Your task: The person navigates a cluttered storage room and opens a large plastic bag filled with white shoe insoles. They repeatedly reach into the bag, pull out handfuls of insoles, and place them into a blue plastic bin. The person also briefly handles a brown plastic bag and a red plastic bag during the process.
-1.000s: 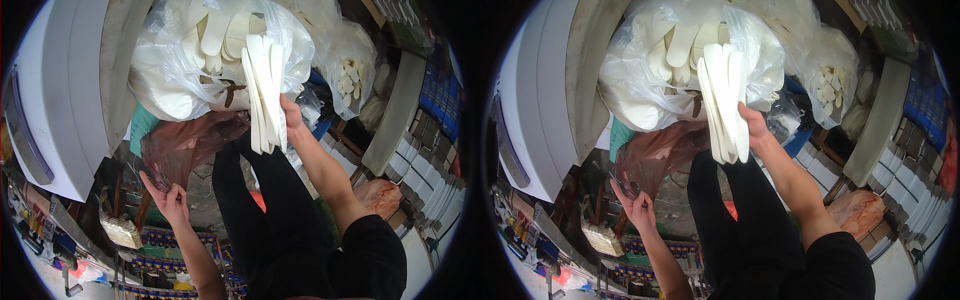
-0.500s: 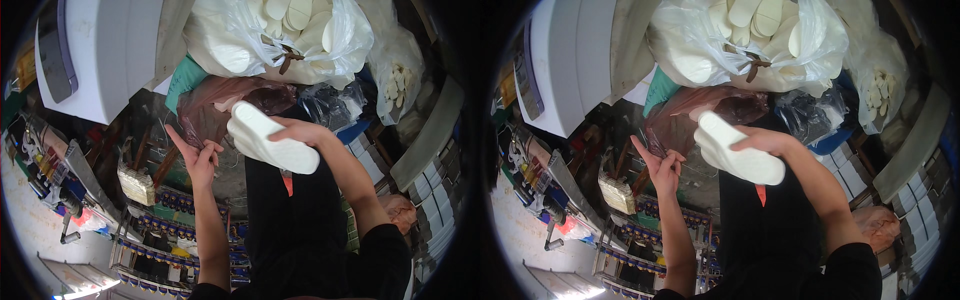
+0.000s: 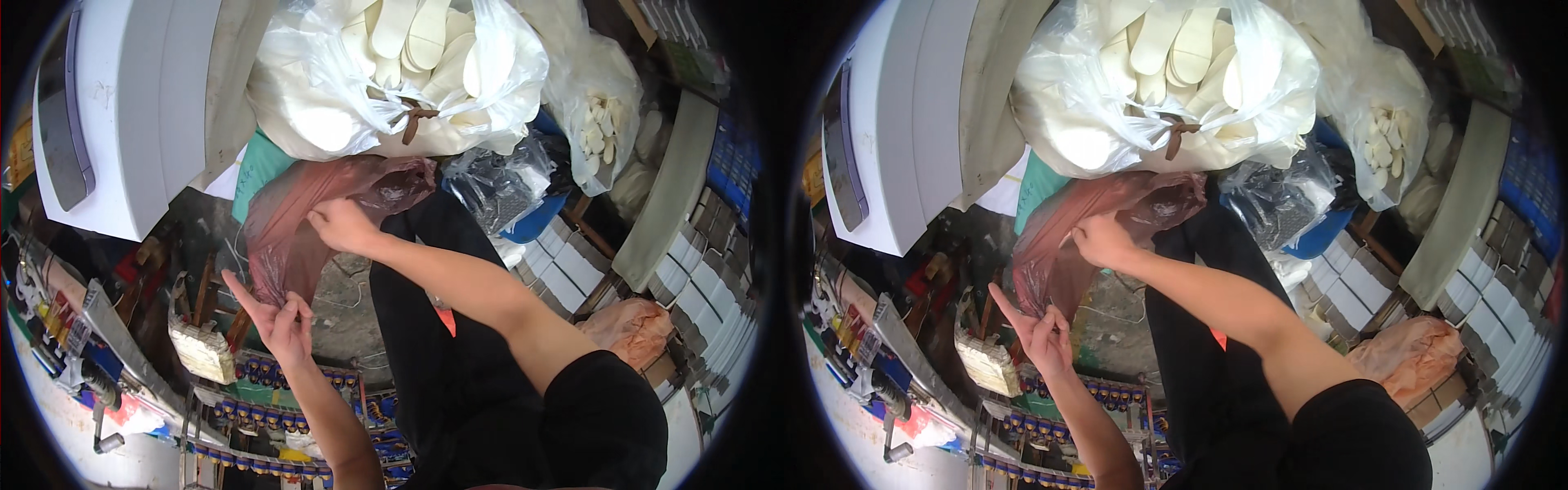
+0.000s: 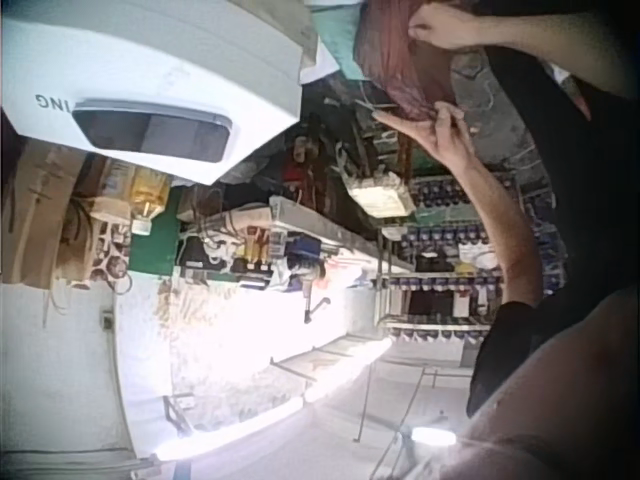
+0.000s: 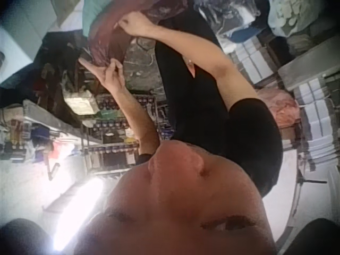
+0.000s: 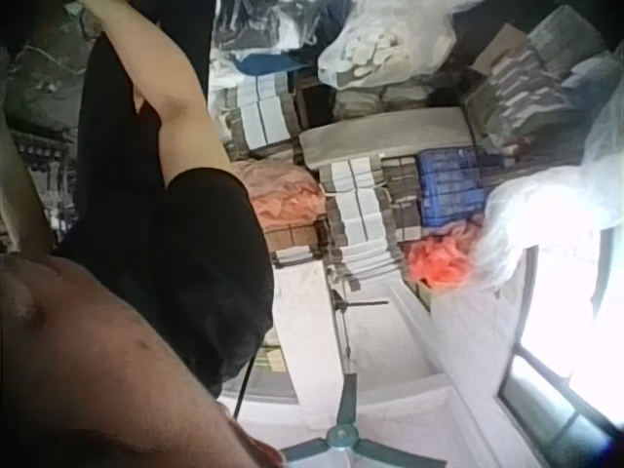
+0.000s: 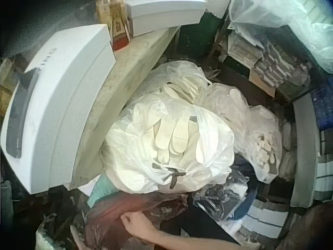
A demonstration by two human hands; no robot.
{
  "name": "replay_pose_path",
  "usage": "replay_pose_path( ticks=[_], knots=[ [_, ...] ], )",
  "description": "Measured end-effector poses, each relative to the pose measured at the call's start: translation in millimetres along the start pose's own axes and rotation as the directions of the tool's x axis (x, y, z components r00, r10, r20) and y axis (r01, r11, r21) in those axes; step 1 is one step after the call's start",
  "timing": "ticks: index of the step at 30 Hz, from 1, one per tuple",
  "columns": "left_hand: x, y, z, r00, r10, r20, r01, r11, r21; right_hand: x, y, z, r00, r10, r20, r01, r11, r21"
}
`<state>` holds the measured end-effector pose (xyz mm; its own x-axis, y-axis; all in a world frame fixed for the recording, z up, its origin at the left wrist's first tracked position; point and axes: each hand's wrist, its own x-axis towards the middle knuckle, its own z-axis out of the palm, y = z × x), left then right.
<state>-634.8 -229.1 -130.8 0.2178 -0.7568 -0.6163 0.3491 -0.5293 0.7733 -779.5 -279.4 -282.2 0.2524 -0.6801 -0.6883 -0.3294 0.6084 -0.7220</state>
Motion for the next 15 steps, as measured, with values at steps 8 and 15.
replay_pose_path(
  ticks=[8, 15],
  knots=[
    [5.5, -3.6, -0.4, 0.999, 0.047, -0.006, -0.047, 0.999, 0.012, 63.6, 25.0, -277.7, 0.916, -0.349, -0.196, 0.182, 0.8, -0.572],
    [7.1, -14.7, 3.2, 1.0, 0.018, 0.006, -0.018, 0.999, 0.032, 62.3, 6.0, -399.9, 0.972, -0.095, 0.215, 0.235, 0.326, -0.916]
  ],
)
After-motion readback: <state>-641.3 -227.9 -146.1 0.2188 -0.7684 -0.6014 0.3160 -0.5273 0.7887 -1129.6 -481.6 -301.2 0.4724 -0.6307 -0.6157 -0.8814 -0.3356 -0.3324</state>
